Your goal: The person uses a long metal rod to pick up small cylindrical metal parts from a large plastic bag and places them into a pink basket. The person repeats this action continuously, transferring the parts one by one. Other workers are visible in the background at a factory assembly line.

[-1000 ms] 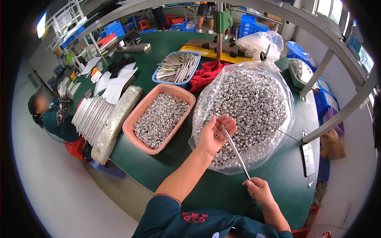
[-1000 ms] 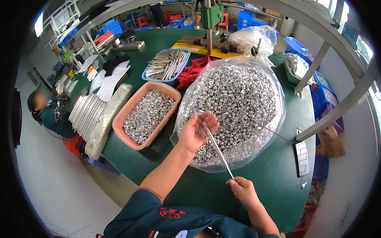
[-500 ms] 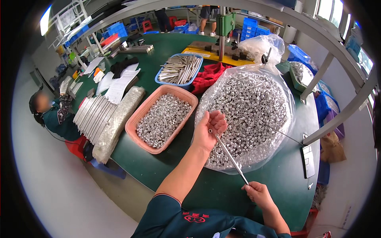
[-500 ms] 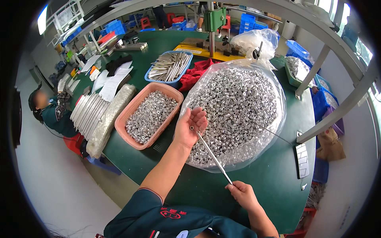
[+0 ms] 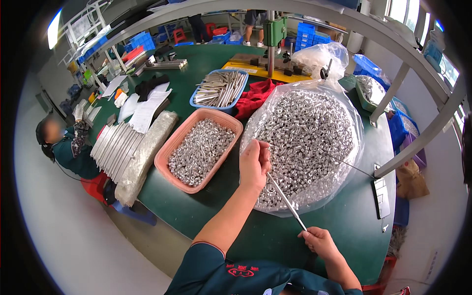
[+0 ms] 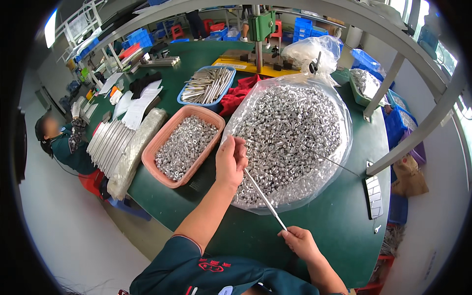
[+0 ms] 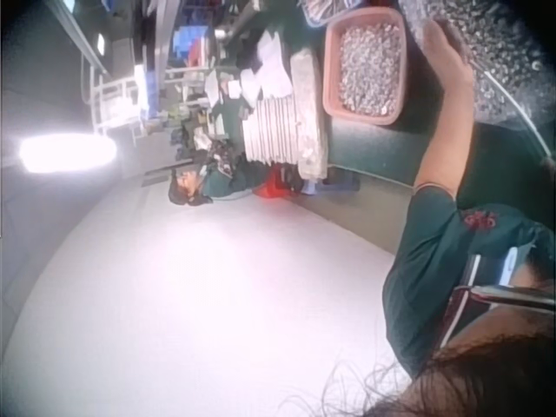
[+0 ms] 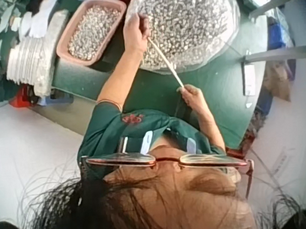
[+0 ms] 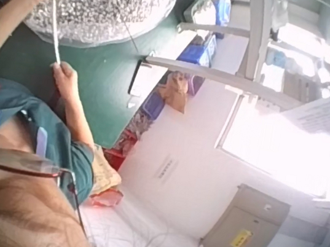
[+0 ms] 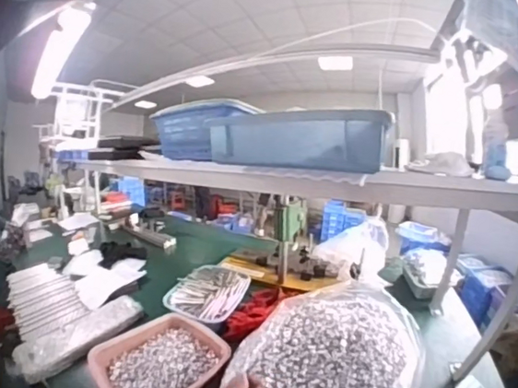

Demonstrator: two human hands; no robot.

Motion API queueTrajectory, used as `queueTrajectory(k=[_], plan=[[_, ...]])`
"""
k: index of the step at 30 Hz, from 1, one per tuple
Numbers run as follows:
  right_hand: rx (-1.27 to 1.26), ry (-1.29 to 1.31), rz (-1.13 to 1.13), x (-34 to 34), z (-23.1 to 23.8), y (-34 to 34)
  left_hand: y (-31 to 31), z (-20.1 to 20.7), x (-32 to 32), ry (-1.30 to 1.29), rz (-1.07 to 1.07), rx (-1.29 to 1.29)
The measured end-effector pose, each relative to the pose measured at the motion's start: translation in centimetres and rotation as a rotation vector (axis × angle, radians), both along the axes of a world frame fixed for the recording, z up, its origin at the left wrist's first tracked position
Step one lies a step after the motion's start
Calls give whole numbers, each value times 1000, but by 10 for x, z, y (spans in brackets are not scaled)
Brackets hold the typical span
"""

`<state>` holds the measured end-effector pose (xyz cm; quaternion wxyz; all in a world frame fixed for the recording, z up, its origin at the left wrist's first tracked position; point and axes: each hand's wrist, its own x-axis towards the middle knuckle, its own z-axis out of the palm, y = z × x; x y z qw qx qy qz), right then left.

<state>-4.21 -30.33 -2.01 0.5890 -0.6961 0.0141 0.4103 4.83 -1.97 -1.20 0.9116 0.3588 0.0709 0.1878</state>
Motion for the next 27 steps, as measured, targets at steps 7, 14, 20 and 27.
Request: queueTrajectory(k=[7, 14, 20, 27], plan=[[53, 33, 2, -1, -1, -2, -7, 4, 0, -94, 11, 149], [174, 169, -25, -1, -2, -3, -20, 10, -6, -78, 87, 371], [145, 137, -33, 1, -3, -4, -7, -5, 1, -74, -9, -105], [98, 76, 0, 1, -1, -6, 13, -15, 13, -92, -66, -261]])
